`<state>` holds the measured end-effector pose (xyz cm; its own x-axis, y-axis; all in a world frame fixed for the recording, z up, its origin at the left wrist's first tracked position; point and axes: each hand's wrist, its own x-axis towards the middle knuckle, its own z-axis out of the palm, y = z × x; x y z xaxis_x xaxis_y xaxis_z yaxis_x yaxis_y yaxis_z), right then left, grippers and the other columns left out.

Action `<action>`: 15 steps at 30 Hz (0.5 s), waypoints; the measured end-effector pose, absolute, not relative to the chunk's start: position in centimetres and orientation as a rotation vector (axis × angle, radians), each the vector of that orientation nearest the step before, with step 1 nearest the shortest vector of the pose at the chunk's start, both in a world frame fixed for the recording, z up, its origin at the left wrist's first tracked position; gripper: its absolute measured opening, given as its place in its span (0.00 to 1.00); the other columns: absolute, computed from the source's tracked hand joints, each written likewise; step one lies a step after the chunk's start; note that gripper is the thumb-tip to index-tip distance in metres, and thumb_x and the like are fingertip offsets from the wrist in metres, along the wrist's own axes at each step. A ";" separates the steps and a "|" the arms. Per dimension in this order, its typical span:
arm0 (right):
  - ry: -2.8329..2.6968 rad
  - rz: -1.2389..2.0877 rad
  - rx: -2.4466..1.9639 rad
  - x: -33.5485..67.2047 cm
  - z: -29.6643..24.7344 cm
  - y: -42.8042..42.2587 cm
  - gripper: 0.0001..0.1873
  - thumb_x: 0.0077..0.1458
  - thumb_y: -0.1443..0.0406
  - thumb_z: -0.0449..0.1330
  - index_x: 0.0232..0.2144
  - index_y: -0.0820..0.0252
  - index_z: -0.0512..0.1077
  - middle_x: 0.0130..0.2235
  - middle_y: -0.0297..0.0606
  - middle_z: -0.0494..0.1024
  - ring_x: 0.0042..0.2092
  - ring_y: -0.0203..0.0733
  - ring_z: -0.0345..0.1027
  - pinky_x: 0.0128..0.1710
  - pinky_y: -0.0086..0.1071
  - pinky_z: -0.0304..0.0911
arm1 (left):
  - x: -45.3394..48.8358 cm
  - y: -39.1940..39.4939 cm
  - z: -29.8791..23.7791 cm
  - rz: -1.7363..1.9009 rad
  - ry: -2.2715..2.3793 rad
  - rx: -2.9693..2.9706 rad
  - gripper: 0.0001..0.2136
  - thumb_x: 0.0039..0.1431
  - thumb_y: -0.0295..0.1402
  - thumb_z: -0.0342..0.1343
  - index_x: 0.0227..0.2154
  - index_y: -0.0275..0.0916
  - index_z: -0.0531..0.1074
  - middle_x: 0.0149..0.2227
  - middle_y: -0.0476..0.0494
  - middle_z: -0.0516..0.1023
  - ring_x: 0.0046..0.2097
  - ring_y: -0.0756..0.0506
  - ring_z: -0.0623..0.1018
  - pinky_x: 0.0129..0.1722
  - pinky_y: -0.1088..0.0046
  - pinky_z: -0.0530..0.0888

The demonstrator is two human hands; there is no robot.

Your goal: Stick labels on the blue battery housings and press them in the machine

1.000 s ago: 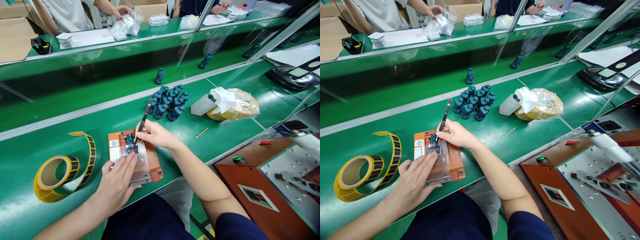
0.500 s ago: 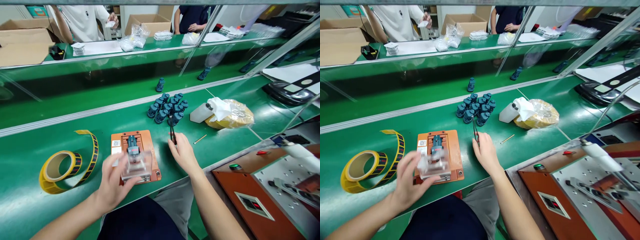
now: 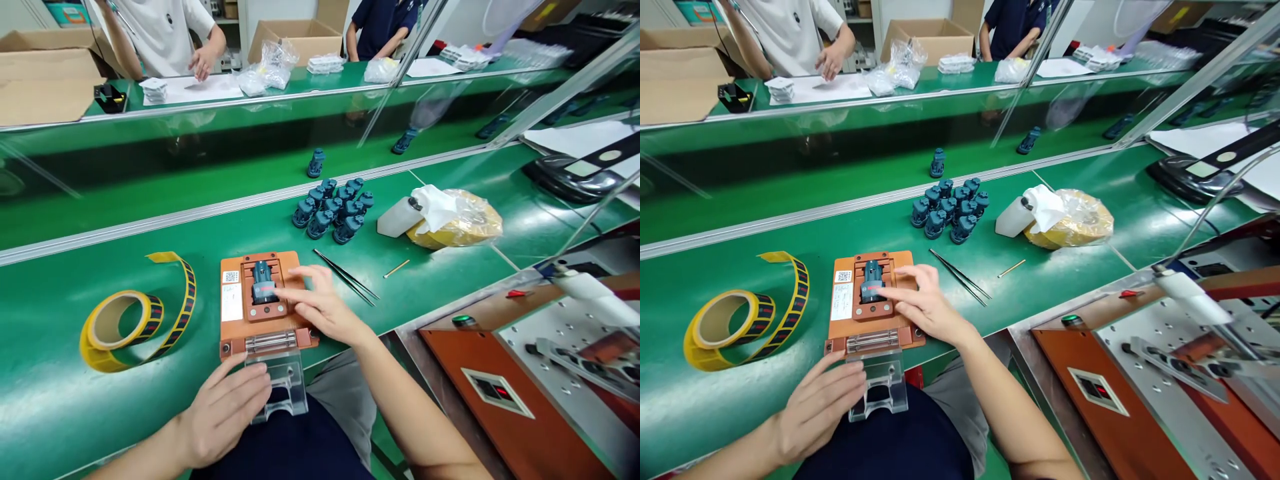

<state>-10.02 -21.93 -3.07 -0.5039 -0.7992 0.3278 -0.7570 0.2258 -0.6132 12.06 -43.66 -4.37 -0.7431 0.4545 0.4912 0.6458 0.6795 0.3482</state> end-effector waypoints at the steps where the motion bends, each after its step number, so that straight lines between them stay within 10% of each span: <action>1: 2.322 -1.162 -1.576 -9.9 -3.0 -22.7 0.19 0.71 0.57 0.50 0.57 0.40 0.74 0.60 0.40 0.64 0.62 0.53 0.53 0.64 0.54 0.51 | 11.5 -43.5 -4.5 -0.718 -2.514 -0.807 0.23 0.65 0.17 0.49 0.62 0.32 0.67 0.53 0.34 0.81 0.62 0.39 0.74 0.65 0.49 0.69; 15: 2.155 -1.081 -1.577 -11.9 -4.9 -25.3 0.18 0.69 0.55 0.52 0.55 0.39 0.76 0.61 0.40 0.61 0.64 0.54 0.50 0.66 0.55 0.48 | 9.9 -43.0 -5.3 -0.721 -2.466 -0.756 0.20 0.62 0.16 0.51 0.56 0.28 0.72 0.52 0.37 0.82 0.62 0.43 0.74 0.66 0.65 0.65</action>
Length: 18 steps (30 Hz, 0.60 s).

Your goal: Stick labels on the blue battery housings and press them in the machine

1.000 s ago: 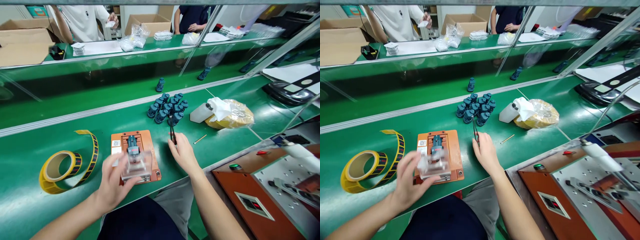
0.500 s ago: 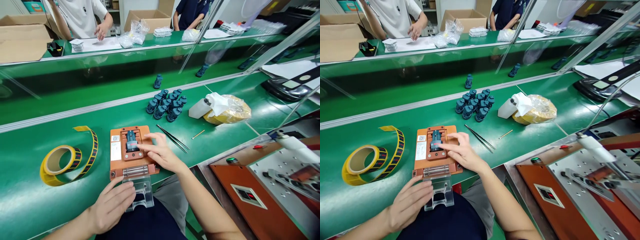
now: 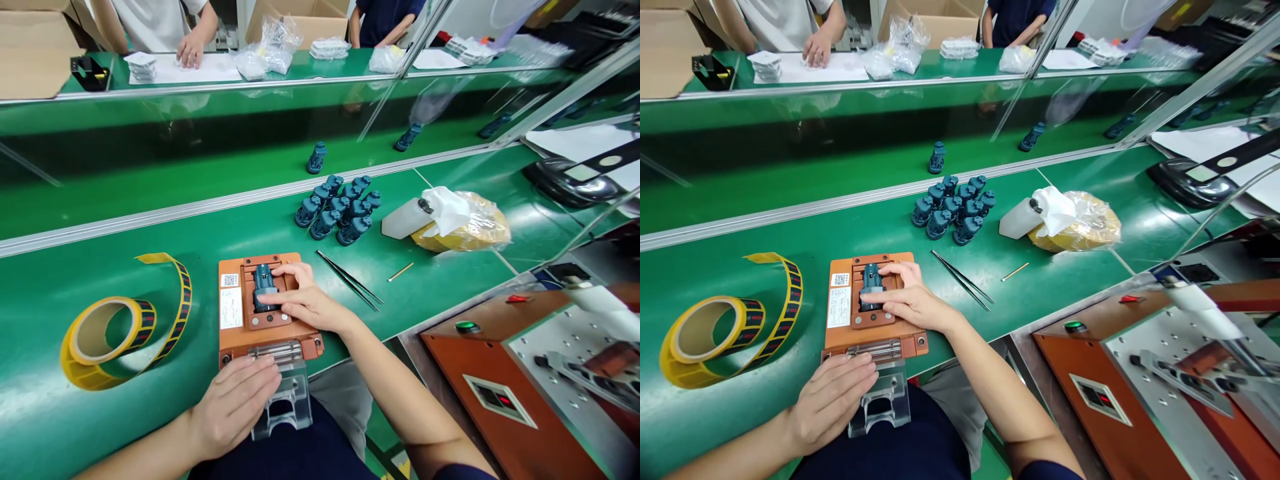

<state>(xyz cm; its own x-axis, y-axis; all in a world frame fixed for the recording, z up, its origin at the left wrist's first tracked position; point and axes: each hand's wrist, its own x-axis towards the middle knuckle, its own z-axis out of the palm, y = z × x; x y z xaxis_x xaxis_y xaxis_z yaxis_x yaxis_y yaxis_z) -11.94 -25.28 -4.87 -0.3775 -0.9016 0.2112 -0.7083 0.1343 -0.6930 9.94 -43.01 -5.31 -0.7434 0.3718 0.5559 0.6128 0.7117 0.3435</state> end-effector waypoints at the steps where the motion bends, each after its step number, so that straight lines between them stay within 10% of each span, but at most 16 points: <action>1: 2.139 -1.081 -1.598 -11.8 -4.8 -25.2 0.17 0.69 0.55 0.53 0.55 0.40 0.76 0.61 0.40 0.61 0.63 0.54 0.50 0.66 0.55 0.48 | 9.8 -43.0 -5.3 -0.719 -2.461 -0.756 0.20 0.62 0.16 0.51 0.56 0.28 0.72 0.51 0.37 0.82 0.62 0.43 0.74 0.66 0.65 0.65; 9: 2.424 -1.184 -1.408 -12.2 -2.9 -27.1 0.17 0.70 0.57 0.53 0.55 0.49 0.75 0.56 0.44 0.64 0.60 0.51 0.54 0.64 0.51 0.52 | 9.9 -43.3 -4.5 -0.797 -2.423 -0.749 0.20 0.62 0.16 0.53 0.56 0.29 0.72 0.51 0.36 0.82 0.61 0.42 0.75 0.63 0.62 0.69; 13: 2.612 -0.884 -1.283 -10.9 -0.9 -27.9 0.28 0.53 0.44 0.67 0.43 0.60 0.72 0.45 0.46 0.71 0.49 0.55 0.62 0.50 0.49 0.64 | 8.2 -44.6 -3.1 -0.877 -2.323 -0.401 0.21 0.60 0.17 0.56 0.56 0.37 0.72 0.52 0.38 0.81 0.57 0.42 0.77 0.59 0.58 0.71; 18: 2.701 -0.810 -1.348 -8.9 0.8 -28.5 0.23 0.48 0.51 0.72 0.35 0.60 0.70 0.40 0.46 0.75 0.44 0.54 0.67 0.45 0.46 0.65 | 1.3 -45.9 -0.3 -1.410 -2.240 0.295 0.16 0.65 0.36 0.58 0.54 0.43 0.74 0.56 0.38 0.77 0.56 0.40 0.77 0.56 0.57 0.74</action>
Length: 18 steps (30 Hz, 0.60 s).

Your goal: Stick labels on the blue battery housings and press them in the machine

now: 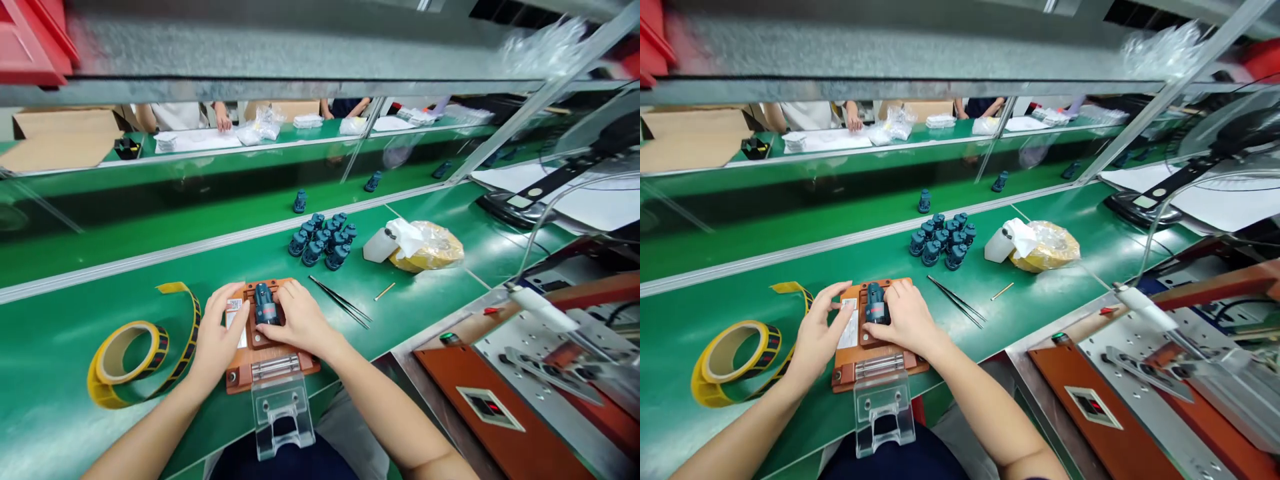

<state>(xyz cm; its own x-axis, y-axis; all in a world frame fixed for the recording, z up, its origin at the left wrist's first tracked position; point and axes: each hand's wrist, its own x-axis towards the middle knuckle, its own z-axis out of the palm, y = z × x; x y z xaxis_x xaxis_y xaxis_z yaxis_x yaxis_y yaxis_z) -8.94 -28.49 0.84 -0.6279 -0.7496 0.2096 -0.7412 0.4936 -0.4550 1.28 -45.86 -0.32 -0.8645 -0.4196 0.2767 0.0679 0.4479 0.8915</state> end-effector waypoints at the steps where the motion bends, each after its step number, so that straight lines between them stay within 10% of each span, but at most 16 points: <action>1: 2.701 -0.908 -1.385 -8.7 1.4 -28.3 0.23 0.47 0.54 0.73 0.38 0.60 0.70 0.42 0.46 0.75 0.45 0.54 0.68 0.46 0.46 0.65 | -0.1 -45.8 0.4 -1.658 -2.191 0.339 0.18 0.64 0.40 0.59 0.55 0.42 0.73 0.56 0.37 0.77 0.55 0.39 0.77 0.54 0.57 0.75; 5: 2.617 -1.322 -1.437 -7.8 4.0 -26.1 0.26 0.52 0.57 0.72 0.49 0.59 0.69 0.50 0.47 0.76 0.51 0.53 0.70 0.52 0.46 0.65 | -3.4 -44.6 3.4 -2.399 -1.842 0.218 0.23 0.57 0.44 0.66 0.52 0.39 0.76 0.50 0.35 0.81 0.50 0.40 0.80 0.49 0.64 0.78; 10: 2.346 -1.730 -1.018 -6.5 4.8 -23.5 0.25 0.61 0.57 0.64 0.57 0.56 0.66 0.50 0.41 0.78 0.48 0.45 0.74 0.49 0.38 0.69 | -4.1 -42.1 5.7 -2.481 -1.602 0.139 0.17 0.56 0.40 0.68 0.46 0.40 0.79 0.49 0.39 0.82 0.44 0.48 0.80 0.44 0.75 0.77; 18: 2.080 -2.010 -0.701 -5.8 4.8 -23.1 0.16 0.62 0.52 0.59 0.43 0.58 0.68 0.36 0.33 0.76 0.34 0.36 0.69 0.33 0.29 0.63 | -4.3 -39.8 6.1 -2.541 -1.573 -0.038 0.15 0.56 0.38 0.68 0.45 0.42 0.80 0.50 0.39 0.81 0.46 0.46 0.81 0.45 0.75 0.78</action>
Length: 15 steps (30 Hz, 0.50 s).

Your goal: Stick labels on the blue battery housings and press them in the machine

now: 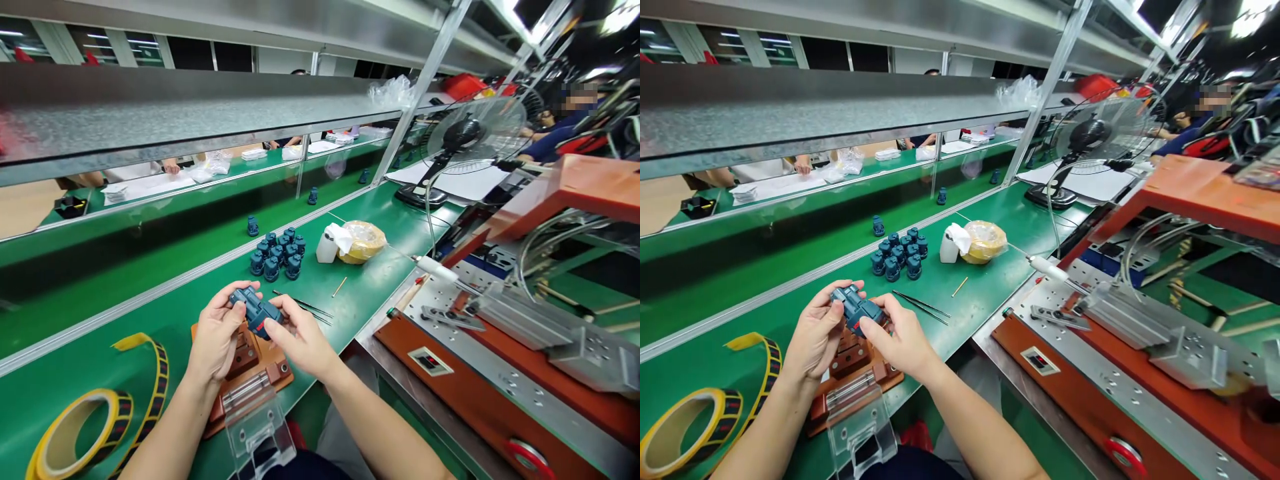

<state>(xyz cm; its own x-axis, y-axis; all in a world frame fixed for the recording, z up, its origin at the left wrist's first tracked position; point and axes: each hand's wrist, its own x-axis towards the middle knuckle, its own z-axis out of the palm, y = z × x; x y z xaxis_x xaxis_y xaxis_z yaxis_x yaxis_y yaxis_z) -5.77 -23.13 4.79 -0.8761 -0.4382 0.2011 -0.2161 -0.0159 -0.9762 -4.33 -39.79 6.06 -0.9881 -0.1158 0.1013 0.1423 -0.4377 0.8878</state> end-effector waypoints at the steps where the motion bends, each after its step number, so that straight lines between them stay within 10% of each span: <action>1: 2.042 -2.026 -0.681 -5.7 4.8 -23.2 0.16 0.62 0.52 0.60 0.41 0.57 0.68 0.34 0.32 0.74 0.32 0.35 0.66 0.31 0.28 0.61 | -4.3 -39.7 6.0 -2.546 -1.573 -0.067 0.15 0.56 0.38 0.68 0.45 0.42 0.80 0.51 0.39 0.81 0.47 0.45 0.81 0.45 0.74 0.78; 15: 1.411 -2.241 -0.279 -5.5 4.2 -25.0 0.21 0.57 0.46 0.61 0.32 0.56 0.63 0.24 0.25 0.61 0.20 0.28 0.46 0.17 0.24 0.35 | -4.1 -39.9 5.4 -2.488 -1.690 -0.071 0.16 0.52 0.38 0.71 0.44 0.42 0.81 0.47 0.40 0.82 0.45 0.46 0.79 0.46 0.73 0.77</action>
<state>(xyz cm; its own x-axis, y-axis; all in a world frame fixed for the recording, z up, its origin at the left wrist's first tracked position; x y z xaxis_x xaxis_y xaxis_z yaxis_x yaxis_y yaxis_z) -5.48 -24.97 4.16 -0.8668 -0.4925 -0.0776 0.2830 -0.3579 -0.8898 -4.13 -39.86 5.42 -0.9900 -0.0836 0.1133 0.1361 -0.3625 0.9220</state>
